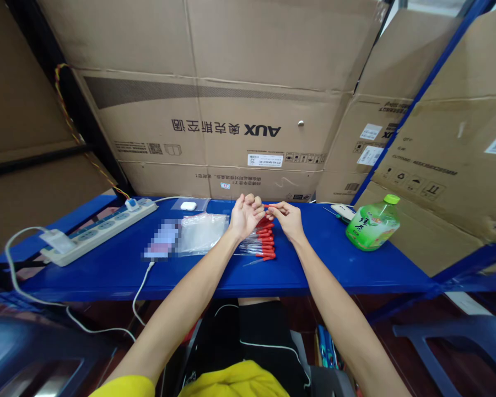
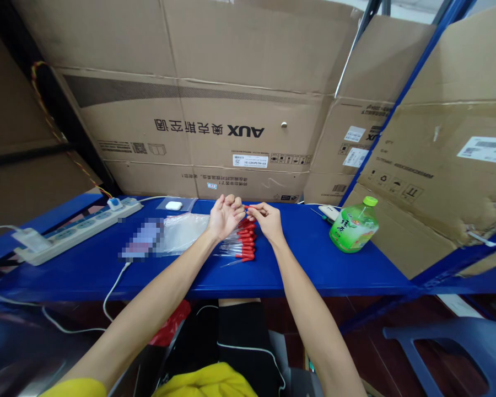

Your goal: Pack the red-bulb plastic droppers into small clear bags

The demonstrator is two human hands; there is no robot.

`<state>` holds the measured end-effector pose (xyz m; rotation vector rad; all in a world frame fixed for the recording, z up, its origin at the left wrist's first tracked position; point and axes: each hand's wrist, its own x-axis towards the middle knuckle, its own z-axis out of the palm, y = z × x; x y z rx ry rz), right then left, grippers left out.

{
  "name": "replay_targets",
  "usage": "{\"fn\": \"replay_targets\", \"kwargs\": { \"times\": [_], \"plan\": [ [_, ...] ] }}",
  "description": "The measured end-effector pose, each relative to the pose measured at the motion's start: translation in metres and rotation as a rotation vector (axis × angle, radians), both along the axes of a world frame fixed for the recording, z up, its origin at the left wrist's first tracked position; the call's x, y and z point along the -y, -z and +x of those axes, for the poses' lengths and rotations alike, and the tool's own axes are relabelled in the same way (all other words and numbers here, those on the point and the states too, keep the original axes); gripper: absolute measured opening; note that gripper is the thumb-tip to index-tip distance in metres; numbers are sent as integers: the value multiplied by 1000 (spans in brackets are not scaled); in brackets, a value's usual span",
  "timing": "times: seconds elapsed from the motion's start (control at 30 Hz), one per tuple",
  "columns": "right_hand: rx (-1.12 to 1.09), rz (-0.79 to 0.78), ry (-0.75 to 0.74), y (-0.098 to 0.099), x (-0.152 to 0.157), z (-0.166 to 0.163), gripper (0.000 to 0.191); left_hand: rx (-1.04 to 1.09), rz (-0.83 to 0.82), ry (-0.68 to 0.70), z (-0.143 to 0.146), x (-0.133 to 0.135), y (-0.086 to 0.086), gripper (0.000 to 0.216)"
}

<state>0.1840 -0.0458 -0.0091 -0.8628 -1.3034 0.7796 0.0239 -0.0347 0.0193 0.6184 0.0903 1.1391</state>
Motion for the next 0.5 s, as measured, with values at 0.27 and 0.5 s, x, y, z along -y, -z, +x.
{"fn": "replay_targets", "kwargs": {
  "times": [0.27, 0.5],
  "plan": [
    [162, -16, 44, -3, -1, 13, 40, -496, 167, -304, -20, -35, 12, 31],
    [425, -50, -70, 0, 2, 24, 34, -1529, 645, -843, -44, -63, 46, 20]
  ]
}}
